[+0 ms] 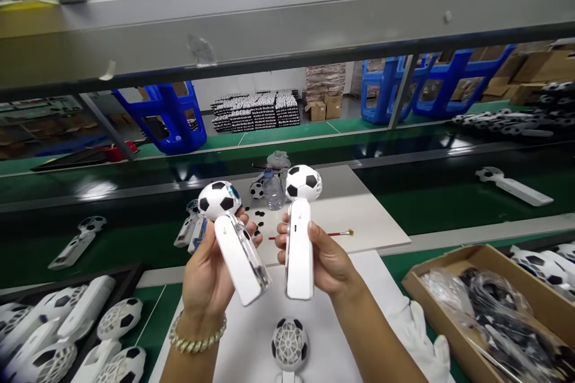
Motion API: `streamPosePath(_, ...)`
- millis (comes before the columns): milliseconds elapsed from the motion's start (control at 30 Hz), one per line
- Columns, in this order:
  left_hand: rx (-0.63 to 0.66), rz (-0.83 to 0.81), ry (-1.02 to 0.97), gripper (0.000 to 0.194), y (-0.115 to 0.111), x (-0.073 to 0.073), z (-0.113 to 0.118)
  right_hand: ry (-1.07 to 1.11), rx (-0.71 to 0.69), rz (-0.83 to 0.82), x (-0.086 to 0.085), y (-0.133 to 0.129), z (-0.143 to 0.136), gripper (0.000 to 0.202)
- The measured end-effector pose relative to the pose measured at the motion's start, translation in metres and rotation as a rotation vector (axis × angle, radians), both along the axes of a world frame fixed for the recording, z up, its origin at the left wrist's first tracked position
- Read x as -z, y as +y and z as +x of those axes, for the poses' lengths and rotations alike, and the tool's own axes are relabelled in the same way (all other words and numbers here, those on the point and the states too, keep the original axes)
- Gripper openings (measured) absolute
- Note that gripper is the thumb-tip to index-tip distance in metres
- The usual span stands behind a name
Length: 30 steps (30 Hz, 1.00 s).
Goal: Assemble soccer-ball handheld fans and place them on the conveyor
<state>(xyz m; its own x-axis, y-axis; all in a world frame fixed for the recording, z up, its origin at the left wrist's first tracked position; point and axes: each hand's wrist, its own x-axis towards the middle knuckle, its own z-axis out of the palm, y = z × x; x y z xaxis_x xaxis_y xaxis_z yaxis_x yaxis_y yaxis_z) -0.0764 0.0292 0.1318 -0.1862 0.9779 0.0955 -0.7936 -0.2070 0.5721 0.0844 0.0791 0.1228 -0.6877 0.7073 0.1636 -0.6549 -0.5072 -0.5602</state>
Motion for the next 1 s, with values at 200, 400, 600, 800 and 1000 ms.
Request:
streamPosePath(200, -0.141, -0.101, 0.337, 0.042, 0.003, 0.006, 0.005, -0.199, 0.247, -0.036, -0.004, -0.001, 0.000, 0.033)
streamPosePath(400, -0.434, -0.213, 0.656, 0.051, 0.013, 0.015, 0.008, -0.499, 0.229, 0.186, -0.002, -0.003, 0.004, 0.038)
streamPosePath(600, -0.548, -0.221, 0.840, 0.050, 0.012, 0.014, 0.007, -0.544, 0.189, 0.285, 0.003, -0.005, 0.000, 0.038)
streamPosePath(800, -0.455, -0.128, 0.824, 0.045, 0.007, 0.014, 0.009, -0.646, 0.338, 0.260, -0.001, 0.015, 0.015, 0.033)
streamPosePath(1000, -0.534, -0.060, 0.919, 0.035, -0.001, 0.008, 0.009, -1.053, 0.863, 0.201, -0.016, 0.125, 0.079, 0.024)
